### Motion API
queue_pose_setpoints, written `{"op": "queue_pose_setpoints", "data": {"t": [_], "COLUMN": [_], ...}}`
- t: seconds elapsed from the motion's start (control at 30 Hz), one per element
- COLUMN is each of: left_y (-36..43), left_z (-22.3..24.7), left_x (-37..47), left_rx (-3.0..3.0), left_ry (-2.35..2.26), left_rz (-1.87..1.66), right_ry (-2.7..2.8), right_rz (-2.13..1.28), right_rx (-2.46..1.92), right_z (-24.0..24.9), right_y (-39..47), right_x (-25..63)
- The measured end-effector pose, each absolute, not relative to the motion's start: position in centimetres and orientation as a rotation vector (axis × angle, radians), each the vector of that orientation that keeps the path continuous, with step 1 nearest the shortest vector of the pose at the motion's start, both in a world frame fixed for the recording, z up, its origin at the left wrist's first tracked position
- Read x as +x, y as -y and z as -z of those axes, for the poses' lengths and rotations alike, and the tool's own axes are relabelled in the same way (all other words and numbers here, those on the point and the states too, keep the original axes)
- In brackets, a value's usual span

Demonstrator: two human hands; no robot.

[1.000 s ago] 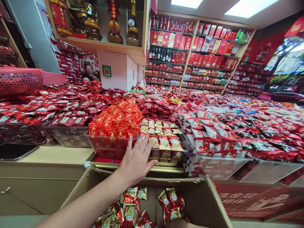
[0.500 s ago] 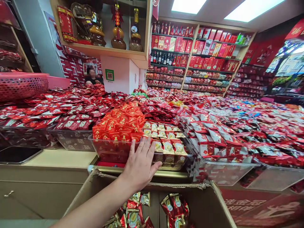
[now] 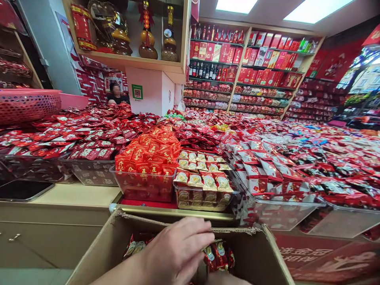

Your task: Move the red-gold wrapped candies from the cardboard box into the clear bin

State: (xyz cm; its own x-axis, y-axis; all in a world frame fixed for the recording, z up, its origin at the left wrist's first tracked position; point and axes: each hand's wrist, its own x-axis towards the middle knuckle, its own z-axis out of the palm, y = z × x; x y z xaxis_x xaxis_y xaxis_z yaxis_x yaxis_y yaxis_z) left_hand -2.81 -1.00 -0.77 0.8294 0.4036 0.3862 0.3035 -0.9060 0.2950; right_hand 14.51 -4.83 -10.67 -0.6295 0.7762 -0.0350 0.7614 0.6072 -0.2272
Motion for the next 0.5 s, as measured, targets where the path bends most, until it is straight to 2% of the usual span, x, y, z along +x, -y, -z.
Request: {"op": "queue_pose_setpoints", "data": {"t": [0.1,0.23,0.33,0.5], "left_y": [2.1,2.1,1.8,1.5], "left_z": [1.6,2.1,2.2,2.5], "left_x": [-3.5,-3.5,-3.1,-2.7], "left_rx": [2.46,2.092,1.834,1.527], "left_ry": [-0.69,-0.881,-0.856,-0.852], "left_rz": [-0.449,-0.32,-0.318,-0.369], "right_ry": [2.754,2.25,1.957,1.787], "right_rz": [-0.617,-1.08,-1.147,-1.204], "right_rx": [-1.257,-1.192,-1.209,-1.169], "right_z": [9.2,6.5,5.8,6.5], "right_y": [3.8,3.6,3.5,2.9], "right_x": [14.8,15.4,15.8,16.1]}}
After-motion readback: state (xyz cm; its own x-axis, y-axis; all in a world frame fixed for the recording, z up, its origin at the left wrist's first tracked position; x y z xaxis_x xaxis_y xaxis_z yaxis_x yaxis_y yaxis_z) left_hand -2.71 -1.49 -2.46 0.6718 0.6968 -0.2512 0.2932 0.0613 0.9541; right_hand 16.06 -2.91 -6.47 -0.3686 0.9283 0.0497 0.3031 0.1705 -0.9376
